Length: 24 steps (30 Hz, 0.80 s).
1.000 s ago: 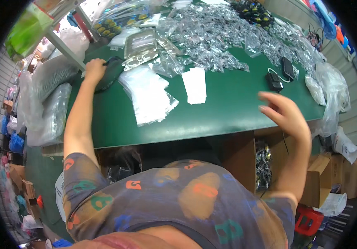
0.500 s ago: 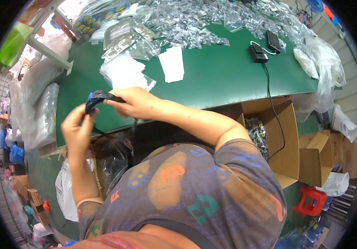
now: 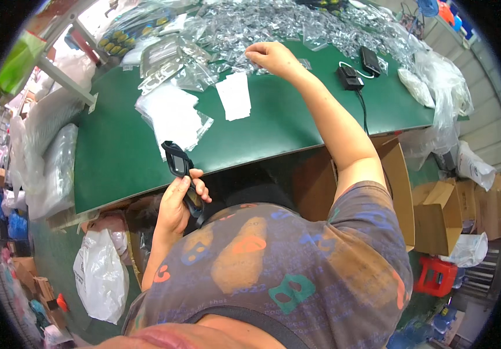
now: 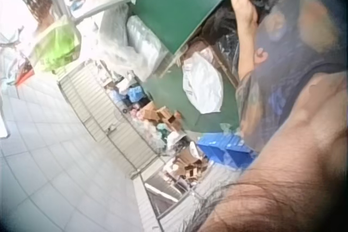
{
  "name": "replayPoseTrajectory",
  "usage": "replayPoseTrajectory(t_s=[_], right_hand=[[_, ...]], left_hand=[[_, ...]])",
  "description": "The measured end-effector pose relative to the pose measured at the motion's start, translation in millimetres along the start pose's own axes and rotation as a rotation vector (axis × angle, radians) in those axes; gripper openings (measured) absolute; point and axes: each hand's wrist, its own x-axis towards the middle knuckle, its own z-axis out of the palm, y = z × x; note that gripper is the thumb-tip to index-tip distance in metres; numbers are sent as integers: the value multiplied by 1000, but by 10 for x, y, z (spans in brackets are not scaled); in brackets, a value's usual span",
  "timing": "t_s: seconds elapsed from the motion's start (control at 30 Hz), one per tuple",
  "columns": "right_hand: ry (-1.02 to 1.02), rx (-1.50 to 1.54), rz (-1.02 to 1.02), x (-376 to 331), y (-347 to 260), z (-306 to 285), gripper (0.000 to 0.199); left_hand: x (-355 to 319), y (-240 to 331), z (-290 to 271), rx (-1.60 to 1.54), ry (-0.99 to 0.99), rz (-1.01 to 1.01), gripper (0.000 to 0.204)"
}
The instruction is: Packaging swimming goggles into plastic bags and placing them in a box.
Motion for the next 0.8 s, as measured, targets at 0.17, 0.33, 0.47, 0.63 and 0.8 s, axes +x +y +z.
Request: replayPoseTrajectory(t_s=[0.17,0.33,0.47,0.63,0.8], right_hand=[[92,-348,-183,677,64,463,36],[-3,-618,-8,1370,-103,870,56],[-95,-762,-22,1597,-34,1054,58],[-115,-837,-107,1717,64,1136,35],[-6,-848,-216,1625,130,966,28]], left_hand=[[-112,20,21,-45,41,8,32],[-164,8,43,8,69,34,31],[-221,34,-4,58,123,74,30],[-227,57,-47,25,167,115,30],[-118,80,-12,34,117,116,30]])
